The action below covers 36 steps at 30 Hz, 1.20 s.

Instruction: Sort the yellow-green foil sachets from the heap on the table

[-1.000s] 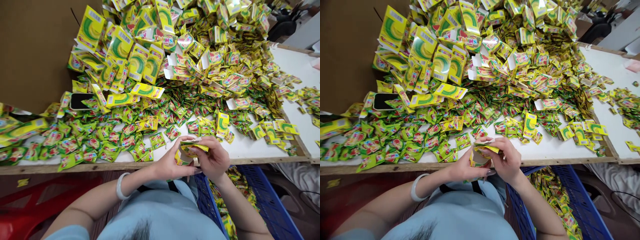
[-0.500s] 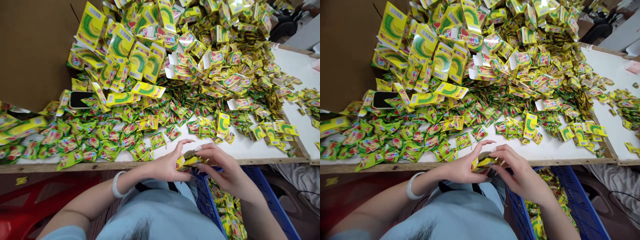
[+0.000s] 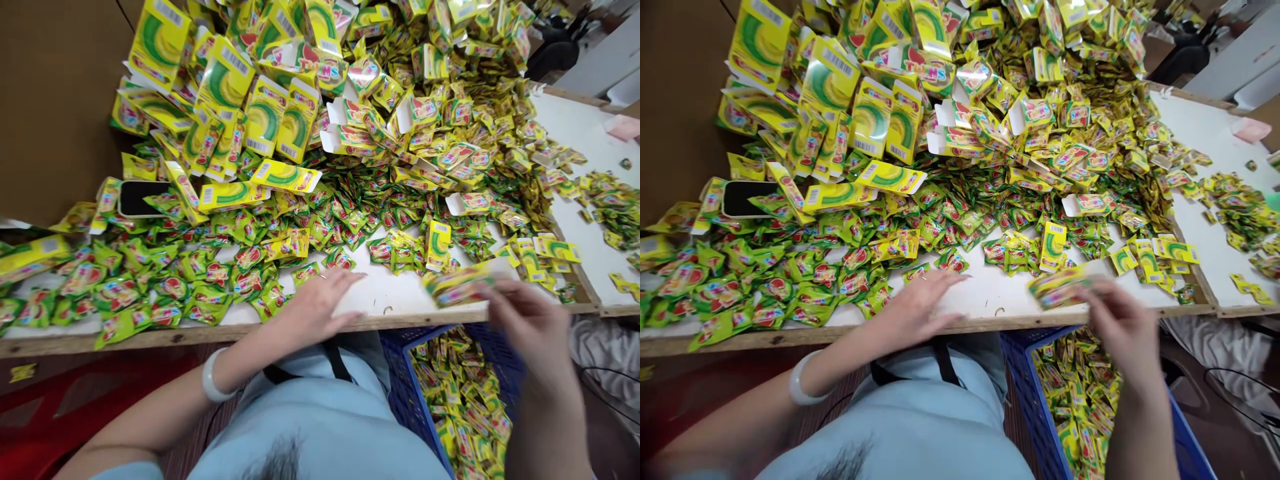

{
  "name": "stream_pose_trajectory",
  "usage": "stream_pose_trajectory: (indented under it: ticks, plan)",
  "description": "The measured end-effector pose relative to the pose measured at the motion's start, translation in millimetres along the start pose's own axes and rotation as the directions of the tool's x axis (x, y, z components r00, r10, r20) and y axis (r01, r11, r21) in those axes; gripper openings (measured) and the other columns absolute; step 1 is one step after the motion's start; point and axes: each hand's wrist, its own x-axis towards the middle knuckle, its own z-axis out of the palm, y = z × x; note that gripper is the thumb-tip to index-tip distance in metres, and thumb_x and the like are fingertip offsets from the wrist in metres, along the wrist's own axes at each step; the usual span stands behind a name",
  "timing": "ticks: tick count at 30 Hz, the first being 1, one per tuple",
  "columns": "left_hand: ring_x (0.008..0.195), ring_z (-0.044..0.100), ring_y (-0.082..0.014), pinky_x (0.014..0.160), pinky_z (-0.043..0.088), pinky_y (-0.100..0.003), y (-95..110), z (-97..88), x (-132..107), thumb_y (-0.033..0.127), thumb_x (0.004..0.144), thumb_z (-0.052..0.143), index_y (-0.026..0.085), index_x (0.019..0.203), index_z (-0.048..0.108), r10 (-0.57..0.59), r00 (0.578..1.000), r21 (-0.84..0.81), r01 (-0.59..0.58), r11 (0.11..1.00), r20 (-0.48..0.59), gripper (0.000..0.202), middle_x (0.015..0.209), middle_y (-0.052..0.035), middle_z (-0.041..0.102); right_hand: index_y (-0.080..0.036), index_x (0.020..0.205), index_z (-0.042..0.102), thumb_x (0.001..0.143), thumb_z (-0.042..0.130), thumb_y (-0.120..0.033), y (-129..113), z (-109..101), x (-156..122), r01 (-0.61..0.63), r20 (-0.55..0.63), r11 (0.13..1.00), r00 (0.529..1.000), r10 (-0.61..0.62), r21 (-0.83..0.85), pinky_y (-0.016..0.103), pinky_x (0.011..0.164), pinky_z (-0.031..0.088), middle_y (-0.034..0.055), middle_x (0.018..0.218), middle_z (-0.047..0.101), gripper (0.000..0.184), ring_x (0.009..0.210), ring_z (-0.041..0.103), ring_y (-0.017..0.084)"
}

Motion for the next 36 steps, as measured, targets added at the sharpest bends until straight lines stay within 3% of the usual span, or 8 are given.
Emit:
stream_pose_trajectory:
  ticks: [2, 4, 10, 15, 21, 24, 27, 36]
  plan:
    - [0.127, 0.052, -0.0348, 0.105, 0.045, -0.053, -19, -3.2, -7, 0.033, 0.092, 0.060, 0.016, 0.134, 0.054, -0.092, 0.991, 0.320, 0.118, 0.940, -0.096, 0.045, 0.134, -0.0180, 0.058, -0.024, 0.093, 0.069, 0.078, 0.073, -0.056, 36, -37, 24, -0.182, -0.355, 0.947, 0.931, 0.080, -0.263, 0.039, 0.047, 0.045, 0.0085, 0.072, 0.068, 0.035, 0.049, 0.057, 0.024]
    - [0.121, 0.056, -0.0343, 0.098, 0.050, -0.050, -32, -3.6, -13, 0.027, 0.092, 0.060, 0.013, 0.129, 0.058, -0.151, 0.983, 0.496, 0.184, 0.849, -0.106, 0.040, 0.129, -0.0192, 0.060, -0.022, 0.100, 0.071, 0.086, 0.059, -0.060, 62, -54, 45, -0.224, -0.408, 0.786, 0.912, -0.039, -0.576, 0.047, 0.063, 0.050, 0.0144, 0.077, 0.070, 0.042, 0.060, 0.062, 0.029]
    - [0.114, 0.063, -0.0299, 0.092, 0.056, -0.043, -39, -6.3, -20, 0.012, 0.093, 0.046, 0.009, 0.132, 0.055, -0.188, 0.982, 0.579, 0.173, 0.797, -0.035, 0.041, 0.123, -0.0177, 0.067, -0.013, 0.117, 0.063, 0.089, 0.053, -0.044, 86, 21, 58, 0.309, 0.286, 0.624, 0.948, -0.140, -0.717, 0.042, 0.081, 0.049, 0.0180, 0.106, 0.072, 0.043, 0.092, 0.063, 0.031]
    - [0.103, 0.071, -0.0224, 0.090, 0.057, -0.036, -38, -16.0, -21, 0.021, 0.100, 0.037, 0.013, 0.129, 0.059, -0.191, 0.963, 0.220, 0.231, 0.948, -0.190, 0.037, 0.119, -0.0119, 0.072, -0.009, 0.099, 0.068, 0.090, 0.043, -0.023, 84, 43, 43, 0.172, 0.117, 0.546, 0.984, -0.135, -0.820, 0.041, 0.073, 0.047, 0.0205, 0.087, 0.071, 0.030, 0.087, 0.061, 0.032]
    - [0.111, 0.066, -0.0231, 0.096, 0.054, -0.040, -29, -7.9, -13, 0.023, 0.101, 0.034, 0.017, 0.126, 0.059, -0.110, 0.961, 0.083, 0.134, 0.987, -0.254, 0.037, 0.121, -0.0111, 0.070, -0.017, 0.097, 0.061, 0.088, 0.061, -0.045, 17, 58, 14, -0.055, -0.452, 0.998, 0.892, 0.034, -0.032, 0.032, 0.056, 0.050, 0.0068, 0.080, 0.066, 0.029, 0.062, 0.059, 0.019]
    - [0.107, 0.064, -0.0249, 0.092, 0.053, -0.039, -17, -2.4, -15, 0.041, 0.100, 0.045, 0.018, 0.114, 0.063, -0.085, 0.987, 0.150, 0.105, 0.983, -0.136, 0.032, 0.112, -0.0102, 0.069, -0.020, 0.088, 0.061, 0.079, 0.075, -0.046, -15, 93, -3, -0.151, -0.087, 0.870, 0.973, 0.216, 0.469, 0.026, 0.050, 0.050, -0.0012, 0.070, 0.064, 0.031, 0.056, 0.057, 0.013]
    - [0.108, 0.061, -0.0299, 0.089, 0.053, -0.041, -3, 7.7, -17, 0.055, 0.088, 0.062, 0.017, 0.115, 0.061, -0.106, 0.994, 0.254, 0.107, 0.961, -0.017, 0.047, 0.115, -0.0135, 0.065, -0.019, 0.082, 0.064, 0.073, 0.082, -0.044, -25, 118, -14, -0.371, 0.246, 0.709, 0.929, 0.277, 0.599, 0.019, 0.047, 0.047, -0.0034, 0.064, 0.063, 0.032, 0.053, 0.057, 0.009]
    - [0.082, 0.067, -0.0211, 0.078, 0.050, -0.031, -10, 15.9, -16, 0.028, 0.100, 0.041, 0.016, 0.107, 0.067, -0.316, 0.949, -0.180, 0.310, 0.933, -0.003, 0.030, 0.093, -0.0074, 0.073, -0.021, 0.080, 0.056, 0.066, 0.086, -0.045, -37, 141, -35, -0.604, 0.519, 0.470, 0.796, 0.311, 0.644, 0.019, 0.030, 0.044, -0.0075, 0.062, 0.059, 0.041, 0.035, 0.047, 0.006]
